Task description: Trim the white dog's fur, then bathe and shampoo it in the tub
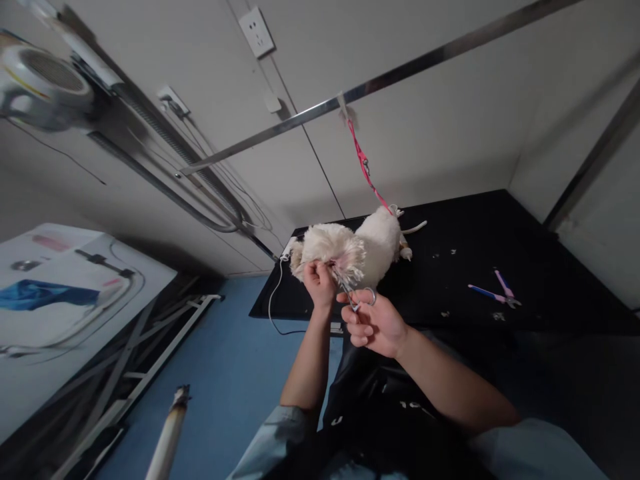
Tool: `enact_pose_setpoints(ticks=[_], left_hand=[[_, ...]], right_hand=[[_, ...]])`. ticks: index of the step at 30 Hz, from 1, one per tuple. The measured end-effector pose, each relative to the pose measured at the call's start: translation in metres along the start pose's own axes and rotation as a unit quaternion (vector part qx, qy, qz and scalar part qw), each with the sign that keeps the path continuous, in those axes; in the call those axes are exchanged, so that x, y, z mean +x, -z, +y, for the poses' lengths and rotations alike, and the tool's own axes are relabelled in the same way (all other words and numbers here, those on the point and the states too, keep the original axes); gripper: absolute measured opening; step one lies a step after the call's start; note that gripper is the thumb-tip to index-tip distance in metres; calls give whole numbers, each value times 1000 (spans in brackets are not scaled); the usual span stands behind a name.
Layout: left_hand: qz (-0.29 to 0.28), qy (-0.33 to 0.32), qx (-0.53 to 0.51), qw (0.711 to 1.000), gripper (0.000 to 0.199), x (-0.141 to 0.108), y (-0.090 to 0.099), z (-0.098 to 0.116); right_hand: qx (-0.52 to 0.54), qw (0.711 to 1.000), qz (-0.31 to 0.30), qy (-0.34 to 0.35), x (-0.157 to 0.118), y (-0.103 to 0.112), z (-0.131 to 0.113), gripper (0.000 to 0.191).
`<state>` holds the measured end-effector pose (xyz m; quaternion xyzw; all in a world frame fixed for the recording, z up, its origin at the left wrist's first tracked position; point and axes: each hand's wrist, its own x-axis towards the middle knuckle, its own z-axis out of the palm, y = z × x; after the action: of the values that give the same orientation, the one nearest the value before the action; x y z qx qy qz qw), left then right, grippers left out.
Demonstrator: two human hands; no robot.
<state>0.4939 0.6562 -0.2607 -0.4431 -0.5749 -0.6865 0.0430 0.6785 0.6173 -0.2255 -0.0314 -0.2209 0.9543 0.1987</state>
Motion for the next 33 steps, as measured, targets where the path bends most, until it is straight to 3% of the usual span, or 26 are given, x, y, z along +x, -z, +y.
enact_pose_setpoints(ticks=[8, 17, 33], left_hand=[[-10, -5, 0, 1000, 27, -2, 0, 4], [-5, 16, -8, 1000, 22, -1, 1, -7], [29, 23, 4, 999, 28, -2, 7, -6]], right_hand=[[-39, 997, 57, 15, 18, 3, 2, 23], [-48, 997, 50, 15, 23, 2, 11, 24], [-90, 994, 62, 3, 34, 4, 18, 32]])
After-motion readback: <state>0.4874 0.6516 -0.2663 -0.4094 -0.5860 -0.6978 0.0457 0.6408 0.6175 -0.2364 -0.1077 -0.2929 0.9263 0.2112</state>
